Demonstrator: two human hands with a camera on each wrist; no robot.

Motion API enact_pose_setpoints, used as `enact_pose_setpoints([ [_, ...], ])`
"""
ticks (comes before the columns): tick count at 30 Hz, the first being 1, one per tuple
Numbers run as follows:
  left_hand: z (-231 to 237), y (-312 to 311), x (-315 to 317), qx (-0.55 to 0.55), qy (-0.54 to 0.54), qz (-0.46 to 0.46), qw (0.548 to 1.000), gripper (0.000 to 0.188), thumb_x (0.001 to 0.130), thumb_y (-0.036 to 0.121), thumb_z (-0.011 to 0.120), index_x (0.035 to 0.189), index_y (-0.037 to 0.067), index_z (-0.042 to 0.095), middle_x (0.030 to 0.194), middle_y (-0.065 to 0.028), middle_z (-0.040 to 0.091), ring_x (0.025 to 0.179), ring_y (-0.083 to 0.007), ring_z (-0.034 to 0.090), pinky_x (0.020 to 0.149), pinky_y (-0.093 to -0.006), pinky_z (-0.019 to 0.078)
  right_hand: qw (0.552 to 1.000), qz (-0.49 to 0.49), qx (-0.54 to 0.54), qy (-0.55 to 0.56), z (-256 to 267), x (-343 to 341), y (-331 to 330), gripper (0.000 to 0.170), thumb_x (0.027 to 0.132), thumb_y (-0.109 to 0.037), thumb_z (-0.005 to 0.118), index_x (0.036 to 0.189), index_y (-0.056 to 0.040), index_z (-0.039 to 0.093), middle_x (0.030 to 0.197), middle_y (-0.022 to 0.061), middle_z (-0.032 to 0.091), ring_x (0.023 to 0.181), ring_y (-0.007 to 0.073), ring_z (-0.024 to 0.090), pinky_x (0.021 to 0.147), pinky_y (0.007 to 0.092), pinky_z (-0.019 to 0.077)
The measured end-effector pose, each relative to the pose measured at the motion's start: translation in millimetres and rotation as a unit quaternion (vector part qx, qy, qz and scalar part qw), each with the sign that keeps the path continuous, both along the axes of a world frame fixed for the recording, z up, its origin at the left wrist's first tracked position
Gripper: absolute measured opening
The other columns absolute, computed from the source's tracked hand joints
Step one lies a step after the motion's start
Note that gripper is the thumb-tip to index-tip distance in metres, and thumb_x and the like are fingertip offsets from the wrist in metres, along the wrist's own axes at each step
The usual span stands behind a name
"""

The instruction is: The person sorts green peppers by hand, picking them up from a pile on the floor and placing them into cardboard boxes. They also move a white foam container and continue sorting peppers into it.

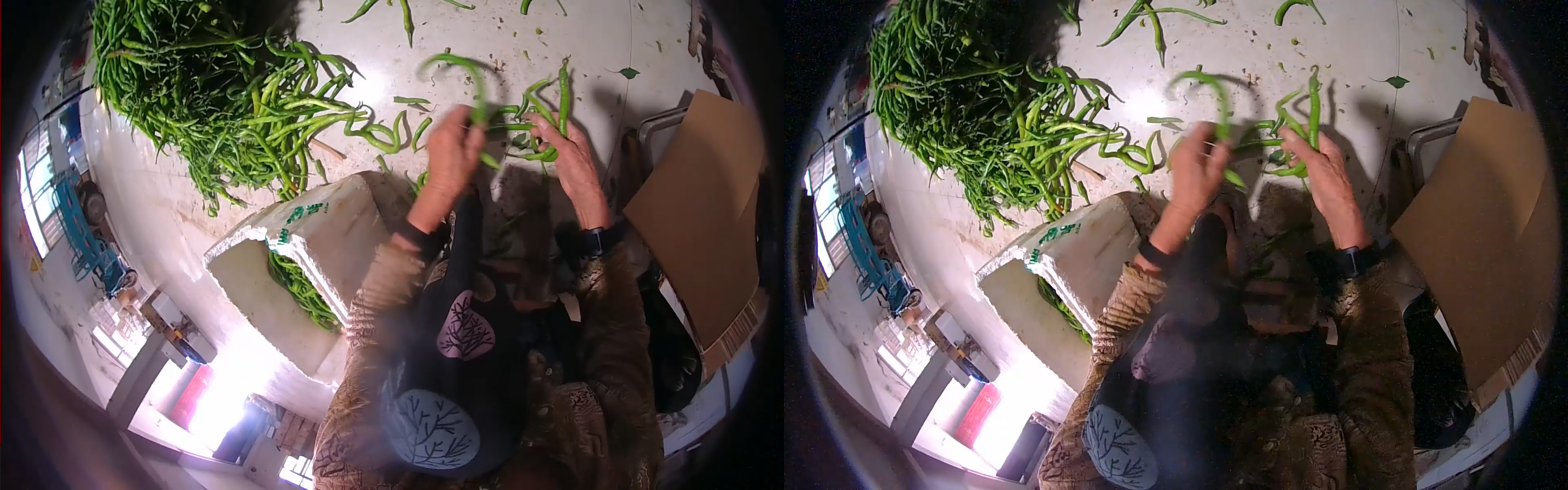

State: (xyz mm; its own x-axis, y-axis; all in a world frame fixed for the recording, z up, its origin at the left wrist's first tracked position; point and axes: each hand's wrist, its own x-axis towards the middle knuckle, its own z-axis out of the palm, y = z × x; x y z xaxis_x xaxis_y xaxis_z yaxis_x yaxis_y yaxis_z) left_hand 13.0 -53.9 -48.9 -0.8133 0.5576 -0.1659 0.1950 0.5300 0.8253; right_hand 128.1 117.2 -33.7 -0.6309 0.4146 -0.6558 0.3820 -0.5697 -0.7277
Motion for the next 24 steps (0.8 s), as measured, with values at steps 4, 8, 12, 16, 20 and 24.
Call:
enact_pose_setpoints([
  [4,7,7,26,0.13,-0.018,-0.225,0.965,0.029,0.081,0.015,0.07,0.105,0.002,0.06,0.085,-0.0166,0.063,0.077,-0.0322,0.063,0.068,-0.0397,0.0493,0.991,0.044,-0.122,0.03,-7,7,-9,0.031,0.087,-0.019,0.068,0.113,-0.0014,0.063,0.102,0.0068,0.066,0.088,0.0131,0.059,0.081,0.028,0.0454],
  [8,4,-53,-10,-0.136,0.185,0.076,0.97,0.022,0.078,0.01,0.071,0.097,0.002,0.063,0.089,-0.0155,0.061,0.077,-0.0324,0.061,0.069,-0.0403,0.0489,0.996,-0.06,-0.071,-0.011,-6,23,5,0.023,0.087,-0.018,0.069,0.105,-0.0031,0.065,0.093,0.0047,0.066,0.085,0.0131,0.059,0.077,0.0278,0.0461],
  [12,-31,-98,-15,-0.27,0.206,0.074,0.937,0.016,0.078,0.009,0.07,0.091,0.002,0.064,0.086,-0.0155,0.057,0.075,-0.0321,0.058,0.067,-0.042,0.047,0.995,-0.098,-0.022,0.005,-5,39,11,0.02,0.087,-0.017,0.069,0.1,-0.004,0.063,0.089,0.0053,0.066,0.08,0.0125,0.058,0.075,0.0282,0.0453],
  [16,-13,-94,-19,-0.201,0.205,0.112,0.951,0.013,0.079,0.007,0.068,0.09,0.002,0.063,0.082,-0.0148,0.054,0.072,-0.0329,0.056,0.065,-0.0412,0.0457,0.995,-0.094,0.017,0.01,7,46,0,0.016,0.088,-0.011,0.067,0.101,-0.0059,0.058,0.092,0.0049,0.063,0.078,0.0103,0.054,0.071,0.0255,0.0442],
  [20,45,-35,-2,-0.002,-0.11,0.109,0.988,0.016,0.085,0.014,0.068,0.087,-0.001,0.064,0.073,-0.0037,0.059,0.067,-0.0124,0.052,0.063,-0.027,0.0428,0.994,0.042,0.1,0.024,27,41,-15,0.028,0.086,-0.015,0.069,0.11,-0.0014,0.062,0.105,0.0089,0.067,0.098,0.0156,0.06,0.088,0.0299,0.0464],
  [24,60,23,3,0.026,-0.347,-0.082,0.934,0.025,0.088,0.025,0.067,0.093,0.0,0.068,0.076,-0.0019,0.063,0.07,-0.0086,0.053,0.065,-0.0251,0.0426,0.981,0.135,0.141,0.0,36,26,-21,0.044,0.079,-0.015,0.075,0.118,-0.001,0.059,0.11,0.0059,0.064,0.1,0.014,0.058,0.088,0.0297,0.0465],
])
